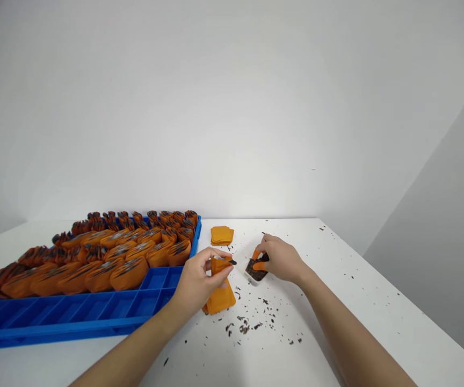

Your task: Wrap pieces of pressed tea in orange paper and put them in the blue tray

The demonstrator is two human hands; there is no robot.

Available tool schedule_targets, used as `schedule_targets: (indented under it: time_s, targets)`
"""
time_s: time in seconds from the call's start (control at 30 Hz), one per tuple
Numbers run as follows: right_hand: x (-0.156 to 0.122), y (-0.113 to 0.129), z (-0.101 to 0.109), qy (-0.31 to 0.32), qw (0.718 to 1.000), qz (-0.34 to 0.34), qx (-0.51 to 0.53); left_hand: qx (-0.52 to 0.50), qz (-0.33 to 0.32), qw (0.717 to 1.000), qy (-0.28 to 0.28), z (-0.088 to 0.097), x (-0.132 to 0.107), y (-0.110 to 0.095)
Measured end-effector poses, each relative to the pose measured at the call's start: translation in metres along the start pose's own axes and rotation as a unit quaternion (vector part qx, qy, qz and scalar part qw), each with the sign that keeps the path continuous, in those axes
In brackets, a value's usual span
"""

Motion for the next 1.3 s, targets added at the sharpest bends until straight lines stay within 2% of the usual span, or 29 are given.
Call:
schedule_targets:
  time_s: [0.33,0.7,0.87,1.0,1.13,1.2,1.3]
  targets:
    - [-0.012,0.017,0.006,0.042,0.991,0.031,0.122,0.034,0.021,0.999,0.036,-0.003,-0.002,0.006]
    - [-0.021,0.033,0.035,0.004,0.958,0.082,0.276,0.101,0.044,0.99,0.088,-0.008,-0.006,0.007]
    - [-0.022,0.028,0.041,-0.017,0.952,0.055,0.3,0.116,0.038,0.988,0.094,-0.01,-0.007,0.012]
    - [-0.025,0.024,0.044,-0.034,0.926,0.057,0.373,0.122,0.037,0.987,0.098,-0.011,-0.008,0.013]
    - [-0.035,0.041,0.044,-0.011,0.886,0.1,0.453,0.132,0.031,0.985,0.102,-0.011,-0.007,0.01]
    - [-0.039,0.051,0.041,0.003,0.879,0.115,0.462,0.134,0.029,0.985,0.103,-0.011,-0.007,0.009]
    - [-0.041,0.058,0.038,0.0,0.887,0.122,0.444,0.087,0.01,0.99,0.11,-0.015,-0.007,0.004]
Point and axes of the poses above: each hand's wrist, its own x-axis towards the middle knuckle, its own z-axis out of the back of the hand, y = z × x, the point moved 9 cm from there along x, towards the middle knuckle, and after that the axes turned 10 degrees about -z, right-handed, at the moved point
